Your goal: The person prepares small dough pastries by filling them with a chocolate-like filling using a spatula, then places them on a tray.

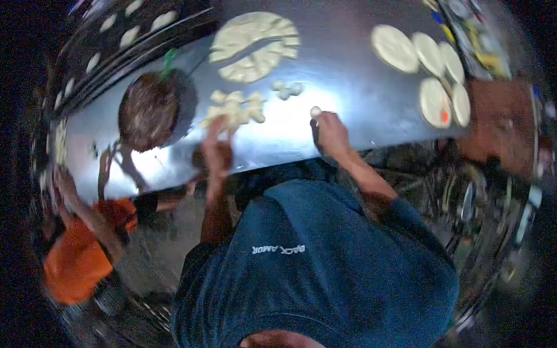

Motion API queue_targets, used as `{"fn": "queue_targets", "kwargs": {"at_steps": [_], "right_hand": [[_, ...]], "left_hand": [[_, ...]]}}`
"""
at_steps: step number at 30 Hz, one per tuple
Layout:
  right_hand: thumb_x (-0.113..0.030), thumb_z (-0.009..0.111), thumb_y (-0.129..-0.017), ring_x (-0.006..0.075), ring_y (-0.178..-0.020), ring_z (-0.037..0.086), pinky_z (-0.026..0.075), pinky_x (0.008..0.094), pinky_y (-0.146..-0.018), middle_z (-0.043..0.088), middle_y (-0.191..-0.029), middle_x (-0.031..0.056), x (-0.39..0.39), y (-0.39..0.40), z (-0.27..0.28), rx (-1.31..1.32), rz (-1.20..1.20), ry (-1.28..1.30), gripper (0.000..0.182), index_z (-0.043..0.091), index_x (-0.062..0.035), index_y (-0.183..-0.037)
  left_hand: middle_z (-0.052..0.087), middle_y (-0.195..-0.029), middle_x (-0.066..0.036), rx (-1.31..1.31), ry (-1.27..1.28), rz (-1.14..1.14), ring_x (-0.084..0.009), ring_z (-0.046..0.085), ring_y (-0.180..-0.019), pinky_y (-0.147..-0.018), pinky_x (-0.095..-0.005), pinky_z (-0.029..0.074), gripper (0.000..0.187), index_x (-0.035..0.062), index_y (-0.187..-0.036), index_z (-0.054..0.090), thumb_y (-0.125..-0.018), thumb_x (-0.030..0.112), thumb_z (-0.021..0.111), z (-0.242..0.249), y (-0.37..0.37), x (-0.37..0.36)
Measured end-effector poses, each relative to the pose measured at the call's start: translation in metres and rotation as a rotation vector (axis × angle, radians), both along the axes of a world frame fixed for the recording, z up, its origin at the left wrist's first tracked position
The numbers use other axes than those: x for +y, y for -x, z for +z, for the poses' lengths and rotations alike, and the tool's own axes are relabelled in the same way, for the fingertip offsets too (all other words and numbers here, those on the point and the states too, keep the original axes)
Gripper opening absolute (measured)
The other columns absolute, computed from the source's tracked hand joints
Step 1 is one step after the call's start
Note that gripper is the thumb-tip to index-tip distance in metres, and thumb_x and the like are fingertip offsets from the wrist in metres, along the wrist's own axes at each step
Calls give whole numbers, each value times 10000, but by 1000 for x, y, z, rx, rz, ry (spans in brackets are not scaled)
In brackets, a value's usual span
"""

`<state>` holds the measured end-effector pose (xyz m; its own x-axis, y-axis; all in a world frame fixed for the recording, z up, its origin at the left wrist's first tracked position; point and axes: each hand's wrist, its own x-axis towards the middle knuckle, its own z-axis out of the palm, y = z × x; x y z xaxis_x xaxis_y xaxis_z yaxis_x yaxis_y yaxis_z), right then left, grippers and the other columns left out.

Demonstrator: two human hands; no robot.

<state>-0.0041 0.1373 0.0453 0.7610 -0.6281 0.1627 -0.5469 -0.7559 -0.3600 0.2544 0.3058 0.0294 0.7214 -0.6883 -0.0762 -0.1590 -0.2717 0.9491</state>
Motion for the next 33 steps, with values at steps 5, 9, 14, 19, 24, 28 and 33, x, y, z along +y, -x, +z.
{"fn": "queue_targets", "kwargs": {"at_steps": [5,9,14,19,24,28,33], "right_hand": [[-1,613,-723,325,-874,588,472,435,-769,626,-911,134,4,16,9,65,-74,-118,177,644,-28,-895],[-22,612,-720,305,-776,592,467,426,-703,615,-799,107,-7,-30,12,-427,-90,-78,72,641,-65,-771],[-99,610,-798,298,-848,568,438,418,-771,616,-841,101,-73,16,-28,-172,-22,93,70,642,-63,-849],[-64,600,-817,332,-896,573,440,427,-781,615,-875,154,-41,-35,-31,-433,-9,-126,72,624,-22,-871],[-102,618,-806,293,-872,576,433,437,-776,627,-872,93,-74,38,-30,-206,-26,39,52,625,-64,-839],[-46,579,-802,342,-873,565,432,426,-786,601,-887,166,-71,-45,-26,-544,-310,-173,122,604,-22,-918],[1,566,-828,357,-1086,559,470,427,-900,592,-1069,198,-22,12,-3,-240,11,-328,231,585,-17,-1058]], "left_hand": [[589,-1092,-246,-765,-365,11,-396,552,-1007,-919,-446,418,357,-45,-1115,592,-827,166,584,4,-66,4],[618,-1014,-240,-701,-427,-78,-398,559,-970,-890,-445,424,347,-17,-1112,610,-812,155,578,4,-64,0],[627,-940,-240,-622,-682,-106,-411,566,-941,-834,-470,441,291,14,-1036,640,-786,162,624,32,-64,14],[608,-1103,-232,-771,-410,83,-416,561,-1034,-931,-463,421,351,-15,-1113,604,-821,176,639,41,-27,16],[612,-1123,-182,-327,-223,45,-270,609,-1002,-791,-337,505,274,-5,-1120,604,-865,96,615,62,-3,13],[636,-1053,-166,-58,-22,-162,-259,633,-948,-793,-323,508,269,-8,-1124,603,-884,113,596,33,8,-47],[620,-1098,-206,-60,-61,-262,-301,651,-912,-795,-358,518,325,-2,-1150,596,-862,147,611,21,17,-129]]}}
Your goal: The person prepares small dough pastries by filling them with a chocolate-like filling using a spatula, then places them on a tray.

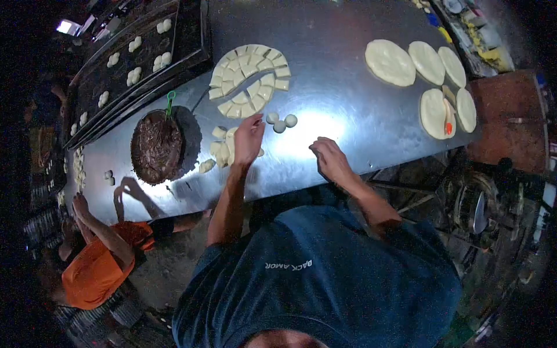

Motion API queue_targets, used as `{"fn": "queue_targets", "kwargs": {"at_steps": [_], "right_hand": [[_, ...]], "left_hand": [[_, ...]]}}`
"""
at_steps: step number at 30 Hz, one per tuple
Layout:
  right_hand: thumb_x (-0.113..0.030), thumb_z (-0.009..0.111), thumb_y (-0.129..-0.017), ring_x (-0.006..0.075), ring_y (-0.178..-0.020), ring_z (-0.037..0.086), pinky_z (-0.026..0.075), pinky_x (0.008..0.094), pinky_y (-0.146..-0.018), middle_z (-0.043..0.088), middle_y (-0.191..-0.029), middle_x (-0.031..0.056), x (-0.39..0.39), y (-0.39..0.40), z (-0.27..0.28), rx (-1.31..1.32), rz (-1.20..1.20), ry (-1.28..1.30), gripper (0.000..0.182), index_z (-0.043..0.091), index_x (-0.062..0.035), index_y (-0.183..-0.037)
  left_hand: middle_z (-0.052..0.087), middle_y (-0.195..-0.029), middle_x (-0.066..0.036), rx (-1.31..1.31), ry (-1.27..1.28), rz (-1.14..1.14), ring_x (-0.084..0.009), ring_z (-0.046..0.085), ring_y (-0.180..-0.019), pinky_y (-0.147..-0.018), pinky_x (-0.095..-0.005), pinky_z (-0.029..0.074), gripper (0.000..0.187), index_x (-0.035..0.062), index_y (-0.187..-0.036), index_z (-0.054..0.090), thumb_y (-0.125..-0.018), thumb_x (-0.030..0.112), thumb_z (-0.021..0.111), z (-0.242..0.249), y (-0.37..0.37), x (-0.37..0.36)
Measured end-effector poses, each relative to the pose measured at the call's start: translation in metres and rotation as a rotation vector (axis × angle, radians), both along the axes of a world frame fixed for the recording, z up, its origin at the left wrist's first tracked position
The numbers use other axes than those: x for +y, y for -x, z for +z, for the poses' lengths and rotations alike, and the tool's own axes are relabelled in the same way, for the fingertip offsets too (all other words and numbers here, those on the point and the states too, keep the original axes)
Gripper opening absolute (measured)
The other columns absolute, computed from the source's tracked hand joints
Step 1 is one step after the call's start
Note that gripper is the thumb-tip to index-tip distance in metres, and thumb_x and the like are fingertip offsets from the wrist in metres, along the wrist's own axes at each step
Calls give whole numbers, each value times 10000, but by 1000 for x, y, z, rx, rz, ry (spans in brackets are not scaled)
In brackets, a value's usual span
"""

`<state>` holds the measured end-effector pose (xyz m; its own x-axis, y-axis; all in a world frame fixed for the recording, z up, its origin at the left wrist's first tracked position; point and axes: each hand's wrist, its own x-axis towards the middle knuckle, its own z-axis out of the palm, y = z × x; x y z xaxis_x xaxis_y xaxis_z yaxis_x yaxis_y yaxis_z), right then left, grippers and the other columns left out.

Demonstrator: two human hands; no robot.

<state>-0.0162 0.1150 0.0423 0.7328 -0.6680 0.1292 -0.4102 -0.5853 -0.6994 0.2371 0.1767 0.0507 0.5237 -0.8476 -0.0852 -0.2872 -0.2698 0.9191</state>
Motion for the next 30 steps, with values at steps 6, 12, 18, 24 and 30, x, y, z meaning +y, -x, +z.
{"fn": "queue_targets", "kwargs": {"at_steps": [6,12,18,24,30], "right_hand": [[-115,591,-877,290,-1060,598,506,353,-824,576,-1187,181,-65,-85,23,-215,-169,-265,439,467,-41,-1292],[-81,590,-828,353,-1100,545,450,406,-945,552,-1216,195,-84,-116,22,23,240,-113,539,425,-49,-1340],[5,605,-752,367,-1225,435,381,426,-1025,480,-1288,224,-86,-97,23,114,393,-222,785,265,-92,-1453],[-9,623,-753,385,-1091,531,443,448,-936,537,-1200,214,-44,-54,20,75,124,-191,848,184,-99,-1473],[-374,712,-753,437,-1256,384,342,568,-994,399,-1378,236,-44,-71,50,391,142,222,901,214,-125,-1462]], "left_hand": [[606,-1037,-230,-267,4,-135,-387,590,-926,-832,-434,464,373,-2,-1173,564,-823,121,598,-21,5,-37],[581,-1108,-218,-272,13,-232,-364,571,-1007,-859,-429,460,580,15,-1312,433,-775,74,644,-21,2,-37],[527,-1170,-232,-190,48,-292,-416,496,-1072,-929,-445,407,831,17,-1443,221,-741,57,665,-26,19,-30],[536,-1156,-188,193,-1,-401,-337,554,-1018,-874,-380,463,875,35,-1467,181,-731,26,655,-21,39,-27],[450,-1372,-180,-236,123,-346,-295,523,-1171,-923,-361,463,795,81,-1466,234,-804,117,672,8,15,-4]]}}
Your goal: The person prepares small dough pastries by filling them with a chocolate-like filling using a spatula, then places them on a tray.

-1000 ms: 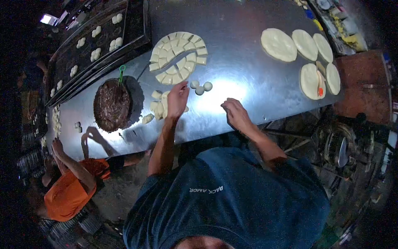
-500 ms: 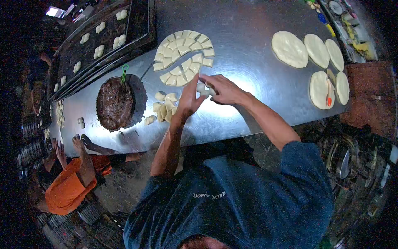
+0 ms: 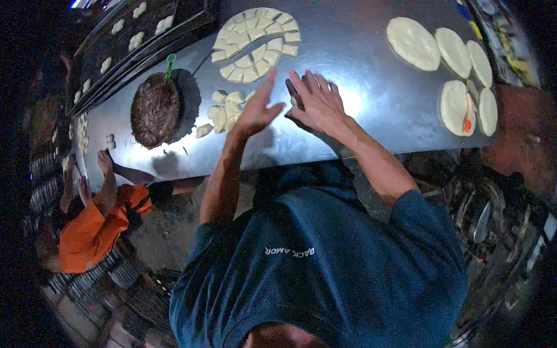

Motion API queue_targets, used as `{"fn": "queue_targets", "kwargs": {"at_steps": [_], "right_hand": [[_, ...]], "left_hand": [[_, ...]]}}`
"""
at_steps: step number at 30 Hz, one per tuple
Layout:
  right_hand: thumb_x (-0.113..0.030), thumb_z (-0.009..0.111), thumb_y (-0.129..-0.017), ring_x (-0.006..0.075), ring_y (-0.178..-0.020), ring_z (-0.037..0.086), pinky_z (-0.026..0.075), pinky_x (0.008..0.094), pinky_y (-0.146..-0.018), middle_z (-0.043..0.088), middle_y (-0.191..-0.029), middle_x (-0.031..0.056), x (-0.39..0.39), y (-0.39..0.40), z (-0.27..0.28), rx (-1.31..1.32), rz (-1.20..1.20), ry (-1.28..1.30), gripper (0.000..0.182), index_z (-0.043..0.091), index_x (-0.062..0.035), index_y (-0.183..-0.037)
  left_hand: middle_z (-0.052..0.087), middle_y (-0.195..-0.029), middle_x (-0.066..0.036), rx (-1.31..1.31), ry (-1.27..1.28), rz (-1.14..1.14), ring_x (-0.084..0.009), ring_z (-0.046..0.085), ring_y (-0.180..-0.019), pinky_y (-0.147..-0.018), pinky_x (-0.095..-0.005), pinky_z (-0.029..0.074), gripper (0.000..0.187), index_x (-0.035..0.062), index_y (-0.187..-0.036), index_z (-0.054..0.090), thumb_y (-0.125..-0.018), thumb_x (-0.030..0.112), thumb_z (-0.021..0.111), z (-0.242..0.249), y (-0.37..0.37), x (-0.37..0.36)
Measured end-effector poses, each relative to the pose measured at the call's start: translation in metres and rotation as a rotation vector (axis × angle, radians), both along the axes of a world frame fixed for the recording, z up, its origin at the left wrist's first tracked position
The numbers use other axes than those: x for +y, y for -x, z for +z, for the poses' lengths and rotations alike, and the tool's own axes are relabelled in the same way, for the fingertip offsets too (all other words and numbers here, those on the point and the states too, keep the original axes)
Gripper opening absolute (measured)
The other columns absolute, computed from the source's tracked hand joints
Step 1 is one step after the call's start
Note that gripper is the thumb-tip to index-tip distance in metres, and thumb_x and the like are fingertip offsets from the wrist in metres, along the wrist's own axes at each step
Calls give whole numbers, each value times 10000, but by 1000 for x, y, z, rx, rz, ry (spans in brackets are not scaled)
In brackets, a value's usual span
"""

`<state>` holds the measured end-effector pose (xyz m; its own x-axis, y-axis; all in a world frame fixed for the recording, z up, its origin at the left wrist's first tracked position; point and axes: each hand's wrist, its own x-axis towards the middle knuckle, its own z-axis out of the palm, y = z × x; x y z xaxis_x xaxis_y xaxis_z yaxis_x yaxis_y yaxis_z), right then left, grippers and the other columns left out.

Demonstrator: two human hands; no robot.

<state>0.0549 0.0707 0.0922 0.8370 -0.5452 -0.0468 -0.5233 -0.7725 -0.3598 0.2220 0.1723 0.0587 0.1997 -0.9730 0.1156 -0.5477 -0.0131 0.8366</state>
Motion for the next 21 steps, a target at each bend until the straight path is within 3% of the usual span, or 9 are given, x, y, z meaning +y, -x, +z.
{"fn": "queue_targets", "kwargs": {"at_steps": [1,2,5,8,10,11,17,20,21], "right_hand": [[-504,627,-802,448,-1361,214,185,629,-1061,269,-1474,225,-2,-11,-2,48,7,-11,860,214,-156,-1472],[-504,627,-802,448,-1361,214,185,629,-1061,269,-1474,225,0,-21,-18,40,24,-17,860,214,-156,-1472],[-596,481,-858,409,-1417,71,29,625,-1100,155,-1527,210,11,-35,-50,147,101,-6,805,188,-193,-1489],[-494,636,-803,369,-1409,160,126,573,-1120,249,-1507,171,-17,-12,-53,-293,214,-372,745,375,-166,-1419],[-467,676,-776,349,-1395,218,168,512,-1134,304,-1486,152,-13,-1,-40,-121,381,-125,687,477,-147,-1351],[-398,689,-783,323,-1292,379,300,475,-1068,460,-1352,129,-12,1,-58,-261,520,-9,527,576,-122,-1219],[-177,713,-776,273,-998,514,415,407,-807,560,-1011,76,-5,6,-63,-335,439,-57,239,605,-93,-972],[-307,617,-843,348,-1172,437,344,473,-985,505,-1217,170,6,10,-15,-51,448,30,390,579,-179,-1209],[-258,575,-849,337,-1166,442,361,472,-972,493,-1241,157,2,15,-13,23,473,-2,346,594,-196,-1189]], "left_hand": [[420,-1408,-177,234,-164,137,-272,511,-1197,-922,-350,464,708,91,-1439,317,-828,140,670,8,-11,10],[515,-1320,-156,375,-141,276,-239,540,-1151,-914,-331,465,587,71,-1384,410,-853,134,652,9,-24,28],[627,-1135,-119,318,92,583,-165,591,-1025,-902,-268,453,323,4,-1237,558,-925,88,551,35,-55,86],[643,-1089,-121,282,118,917,-158,602,-999,-886,-268,461,290,-51,-1199,555,-950,92,514,48,-67,157],[650,-1070,-139,164,-79,1024,-163,610,-960,-844,-283,478,281,-48,-1155,585,-936,122,536,18,-88,206],[652,-1050,-158,30,-155,1030,-184,618,-937,-825,-308,485,286,-45,-1132,600,-919,140,554,10,-90,214],[623,-900,-192,-349,-253,839,-371,587,-861,-755,-431,479,282,-2,-1061,615,-811,126,589,-17,-91,162],[592,-868,-202,-754,-276,363,-383,561,-770,-657,-434,459,198,15,-963,616,-792,115,612,-72,-117,175],[569,-830,-190,-707,-165,484,-380,547,-749,-644,-442,445,151,24,-898,599,-800,139,594,-55,-108,169]]}}
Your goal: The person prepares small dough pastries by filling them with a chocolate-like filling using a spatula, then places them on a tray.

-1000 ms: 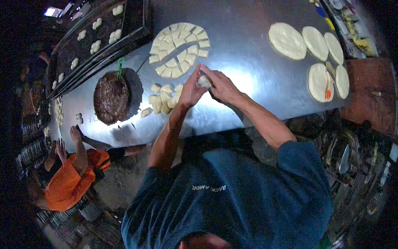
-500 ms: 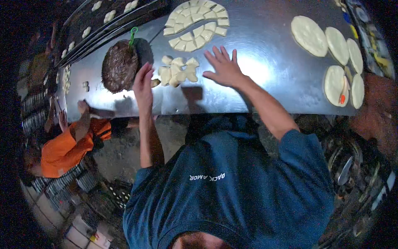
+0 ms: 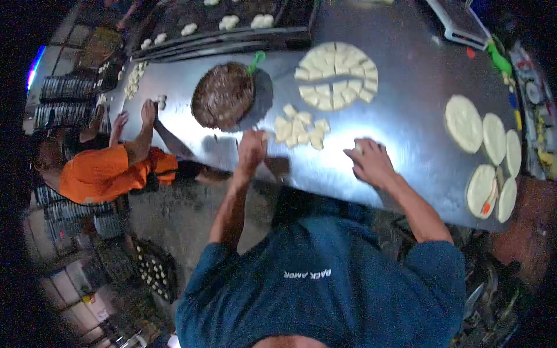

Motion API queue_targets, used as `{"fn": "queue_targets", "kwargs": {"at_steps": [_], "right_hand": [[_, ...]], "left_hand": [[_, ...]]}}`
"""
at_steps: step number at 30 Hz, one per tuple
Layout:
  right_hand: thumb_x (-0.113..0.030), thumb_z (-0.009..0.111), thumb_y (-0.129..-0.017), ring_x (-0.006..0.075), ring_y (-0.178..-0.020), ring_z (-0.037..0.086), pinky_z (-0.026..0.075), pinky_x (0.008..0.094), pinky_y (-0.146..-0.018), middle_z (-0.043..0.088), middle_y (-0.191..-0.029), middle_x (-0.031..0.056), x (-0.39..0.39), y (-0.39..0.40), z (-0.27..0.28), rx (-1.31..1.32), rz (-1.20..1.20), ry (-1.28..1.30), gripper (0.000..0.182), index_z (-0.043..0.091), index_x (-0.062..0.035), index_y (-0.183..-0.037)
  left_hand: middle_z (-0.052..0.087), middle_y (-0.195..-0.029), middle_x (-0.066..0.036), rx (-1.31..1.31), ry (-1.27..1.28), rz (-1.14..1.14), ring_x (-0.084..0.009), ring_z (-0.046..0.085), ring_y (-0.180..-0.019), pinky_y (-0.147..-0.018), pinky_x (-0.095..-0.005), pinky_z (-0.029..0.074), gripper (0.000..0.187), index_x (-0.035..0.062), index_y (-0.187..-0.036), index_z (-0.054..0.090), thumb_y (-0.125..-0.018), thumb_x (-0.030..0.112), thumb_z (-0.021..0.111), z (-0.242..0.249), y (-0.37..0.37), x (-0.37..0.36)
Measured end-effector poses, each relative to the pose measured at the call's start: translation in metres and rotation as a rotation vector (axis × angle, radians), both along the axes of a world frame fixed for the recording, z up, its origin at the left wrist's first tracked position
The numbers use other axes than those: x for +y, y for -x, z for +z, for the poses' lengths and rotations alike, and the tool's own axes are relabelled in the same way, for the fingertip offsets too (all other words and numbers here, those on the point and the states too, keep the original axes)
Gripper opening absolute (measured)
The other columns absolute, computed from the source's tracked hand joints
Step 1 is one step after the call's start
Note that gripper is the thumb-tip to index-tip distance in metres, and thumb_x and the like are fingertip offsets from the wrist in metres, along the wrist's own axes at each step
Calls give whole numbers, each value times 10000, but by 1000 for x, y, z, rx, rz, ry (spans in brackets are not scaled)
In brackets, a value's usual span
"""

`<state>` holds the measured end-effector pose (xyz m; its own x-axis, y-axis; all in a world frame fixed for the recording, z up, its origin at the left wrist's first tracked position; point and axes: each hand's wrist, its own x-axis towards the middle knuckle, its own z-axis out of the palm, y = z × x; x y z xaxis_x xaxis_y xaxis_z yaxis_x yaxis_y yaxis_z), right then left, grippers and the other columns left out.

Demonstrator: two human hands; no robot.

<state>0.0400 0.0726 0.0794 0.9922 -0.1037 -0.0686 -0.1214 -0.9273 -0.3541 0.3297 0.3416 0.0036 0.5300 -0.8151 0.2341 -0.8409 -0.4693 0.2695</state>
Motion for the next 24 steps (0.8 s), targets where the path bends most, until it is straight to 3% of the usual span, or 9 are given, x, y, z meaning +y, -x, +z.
{"fn": "queue_targets", "kwargs": {"at_steps": [5,7,9,11,13,18,19,21,24], "right_hand": [[-52,578,-817,290,-1012,538,504,436,-806,558,-1107,121,-17,-18,17,-42,-77,-143,281,591,-119,-1089],[-91,558,-874,219,-851,599,537,384,-687,589,-995,101,-16,-54,29,320,-918,-1089,226,561,-82,-1100],[-154,542,-907,183,-804,607,542,330,-594,588,-953,73,-11,-97,23,130,-907,-1475,232,537,-77,-1126],[-164,548,-904,178,-858,602,549,340,-610,580,-988,53,5,-165,43,65,-789,-1608,253,538,-83,-1144],[-174,553,-902,168,-892,595,555,364,-668,573,-1009,34,12,-239,63,80,-545,-1690,275,536,-98,-1166],[-209,560,-911,149,-872,599,553,358,-710,580,-977,23,33,-437,125,-85,-244,-1551,284,537,-126,-1182],[-226,553,-923,154,-868,602,546,365,-726,591,-971,22,34,-473,129,-93,-238,-1530,281,537,-135,-1188],[-250,562,-921,141,-842,601,543,360,-726,590,-941,20,39,-541,133,-87,-220,-1474,279,544,-127,-1171],[-256,630,-880,143,-789,601,556,346,-672,588,-907,17,38,-634,119,-82,-219,-1409,289,567,-119,-1127]], "left_hand": [[527,-827,-208,-28,324,212,-382,537,-816,-708,-435,436,210,1,-919,542,-746,92,619,20,23,37],[545,-924,-226,234,-5,109,-386,540,-886,-785,-423,448,276,-17,-1012,528,-762,74,604,52,34,50],[554,-962,-198,2,60,43,-360,539,-943,-848,-409,446,285,-14,-1047,530,-777,67,569,48,50,49],[548,-955,-174,240,-3,66,-341,541,-946,-831,-417,461,303,8,-1077,526,-780,60,550,46,49,57],[559,-932,-160,260,-81,162,-335,555,-897,-761,-432,490,376,30,-1174,533,-805,85,585,59,46,56],[533,-948,-149,466,84,136,-358,534,-922,-761,-436,475,121,53,-894,585,-840,160,571,52,22,81],[563,-937,-144,132,335,176,-357,554,-923,-767,-423,480,139,58,-902,578,-837,178,600,44,12,83],[606,-930,-139,871,247,330,-363,595,-877,-739,-415,496,186,61,-954,562,-842,190,638,35,2,114],[651,-893,-125,773,370,464,-276,654,-724,-620,-370,518,270,60,-1079,543,-886,223,635,82,-37,148]]}}
